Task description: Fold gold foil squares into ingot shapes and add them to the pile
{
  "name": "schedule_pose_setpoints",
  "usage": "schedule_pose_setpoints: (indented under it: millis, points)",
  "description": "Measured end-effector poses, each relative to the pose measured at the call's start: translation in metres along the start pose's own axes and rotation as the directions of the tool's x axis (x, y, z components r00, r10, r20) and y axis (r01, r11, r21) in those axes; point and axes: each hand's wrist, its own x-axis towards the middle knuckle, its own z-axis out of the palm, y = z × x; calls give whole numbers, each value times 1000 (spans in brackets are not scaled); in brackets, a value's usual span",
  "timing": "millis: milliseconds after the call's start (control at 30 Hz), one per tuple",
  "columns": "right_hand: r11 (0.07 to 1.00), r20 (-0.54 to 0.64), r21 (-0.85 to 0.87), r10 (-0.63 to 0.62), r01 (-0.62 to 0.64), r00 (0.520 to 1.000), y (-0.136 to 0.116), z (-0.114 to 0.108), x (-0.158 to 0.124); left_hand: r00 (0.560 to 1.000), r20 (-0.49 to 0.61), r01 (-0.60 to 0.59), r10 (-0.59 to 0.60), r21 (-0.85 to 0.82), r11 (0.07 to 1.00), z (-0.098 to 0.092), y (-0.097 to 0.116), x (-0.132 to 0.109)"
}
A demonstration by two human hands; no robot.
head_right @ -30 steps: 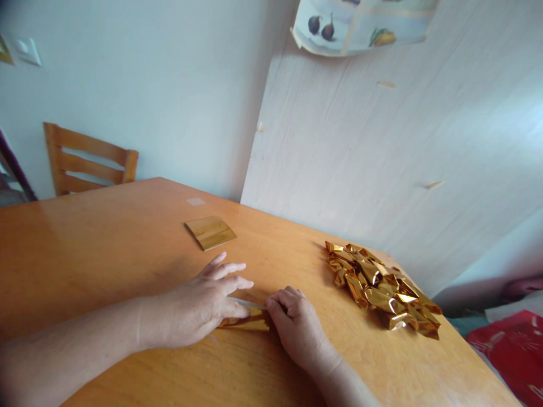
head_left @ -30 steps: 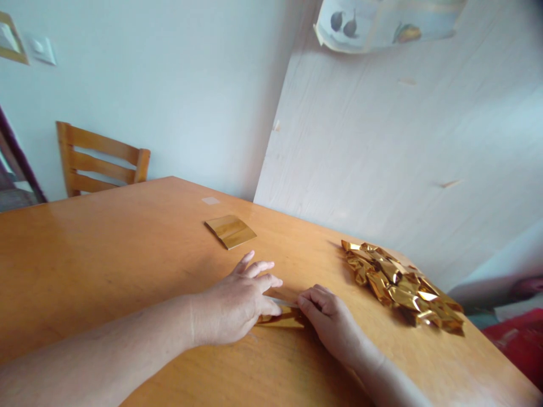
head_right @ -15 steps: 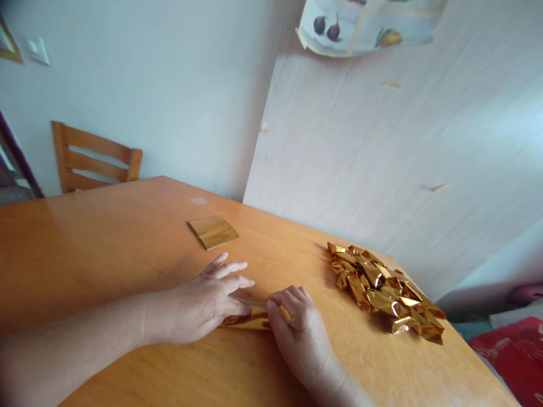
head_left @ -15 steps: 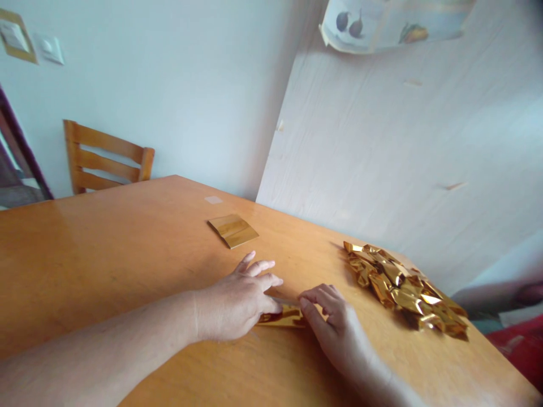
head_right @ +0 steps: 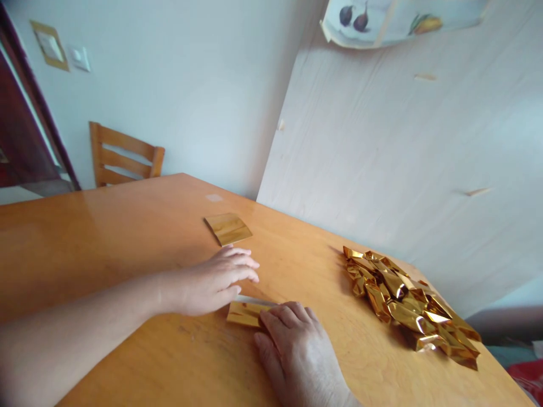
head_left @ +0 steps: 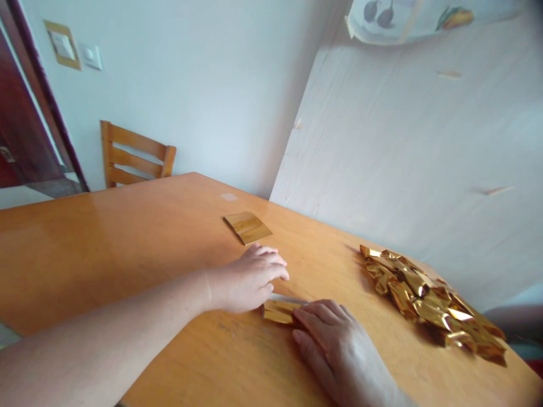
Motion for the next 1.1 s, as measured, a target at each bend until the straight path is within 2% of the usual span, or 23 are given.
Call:
schedule_pose_setpoints:
  millis: [100, 200, 433, 867, 1100]
  points:
    - [1000, 14, -5, -9, 9, 1000, 1, 0, 0, 997, 6, 83, -83, -45, 995, -9, -8, 2]
    - [1000, 13, -14, -16, 16, 1000, 3, 2, 0, 988, 67, 142, -137, -72, 987, -13, -11, 1]
    - [999, 20, -31, -36, 36, 999, 3, 3, -1, 974, 186, 145, -131, -61, 988, -11, -2, -1]
    - [998, -6, -37, -43, 43, 999, 7, 8, -3, 982, 139, 130, -126, -19, 991, -5, 1, -1]
    - [998, -2, -53, -34, 34, 999, 5, 7, -1, 993, 92, 78, -75, -36, 996, -2, 0, -2]
